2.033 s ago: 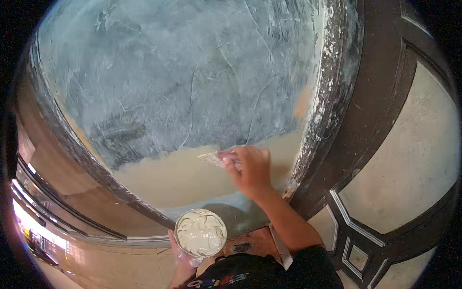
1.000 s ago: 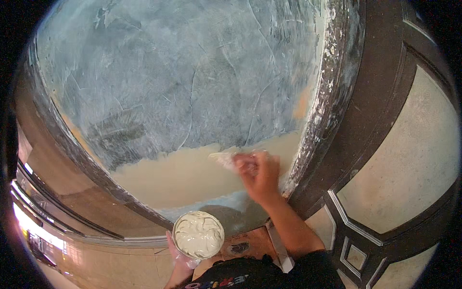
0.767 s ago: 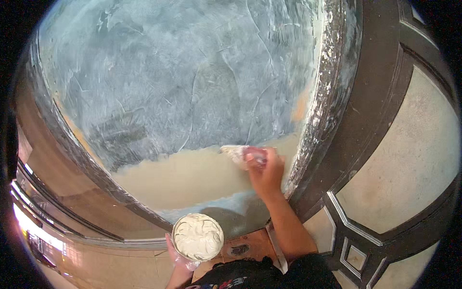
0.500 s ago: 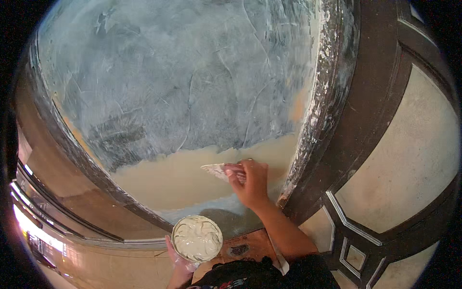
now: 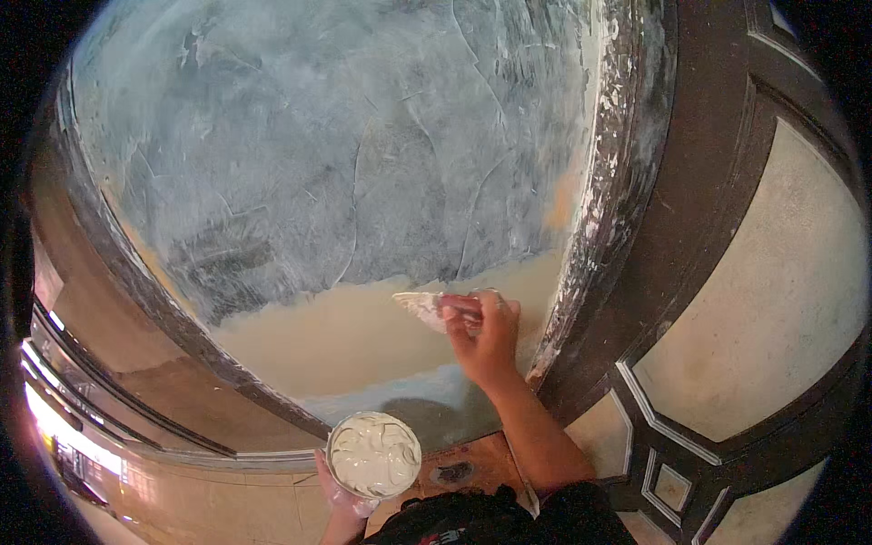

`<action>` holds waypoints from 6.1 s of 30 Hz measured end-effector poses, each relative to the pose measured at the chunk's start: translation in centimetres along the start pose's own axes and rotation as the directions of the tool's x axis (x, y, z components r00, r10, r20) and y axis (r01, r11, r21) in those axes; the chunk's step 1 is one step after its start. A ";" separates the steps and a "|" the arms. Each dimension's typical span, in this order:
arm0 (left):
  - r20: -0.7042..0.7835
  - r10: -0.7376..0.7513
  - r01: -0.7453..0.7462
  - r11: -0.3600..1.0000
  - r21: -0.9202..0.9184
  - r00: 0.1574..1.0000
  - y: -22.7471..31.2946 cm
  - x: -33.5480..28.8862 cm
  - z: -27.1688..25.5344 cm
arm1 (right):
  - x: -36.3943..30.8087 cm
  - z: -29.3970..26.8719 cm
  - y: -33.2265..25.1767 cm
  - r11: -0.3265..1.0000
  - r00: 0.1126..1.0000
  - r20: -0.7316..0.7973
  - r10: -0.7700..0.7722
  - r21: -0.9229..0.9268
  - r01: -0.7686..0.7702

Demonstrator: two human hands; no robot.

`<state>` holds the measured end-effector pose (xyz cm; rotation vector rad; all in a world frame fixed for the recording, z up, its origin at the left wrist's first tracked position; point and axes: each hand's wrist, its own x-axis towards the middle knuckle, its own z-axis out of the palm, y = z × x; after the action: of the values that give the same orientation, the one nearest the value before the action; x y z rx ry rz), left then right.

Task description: The person applies plaster to a circular recessed area on a wall using a putty knife.

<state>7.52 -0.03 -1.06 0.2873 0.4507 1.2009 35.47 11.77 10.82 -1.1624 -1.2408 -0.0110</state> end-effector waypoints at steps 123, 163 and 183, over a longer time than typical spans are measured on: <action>0.125 0.111 -0.066 0.945 -0.321 0.986 1.6 -0.6 6.9 | 0.6 -4.3 -7.5 0.998 0.677 0.734 -0.052 0.051 0.020; 0.159 0.085 -0.036 0.957 -0.289 0.984 5.0 -0.9 3.6 | -6.0 -3.9 -4.2 0.979 0.723 0.687 0.066 -0.185 0.086; 0.027 0.010 -0.002 0.956 -0.294 1.000 -2.4 -0.2 3.4 | 8.0 -4.3 -4.4 0.837 0.907 0.197 -0.372 -0.351 0.420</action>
<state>11.09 -0.98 0.89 0.0486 0.2412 1.2498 39.26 11.22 20.20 -1.2302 -1.6230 -0.5278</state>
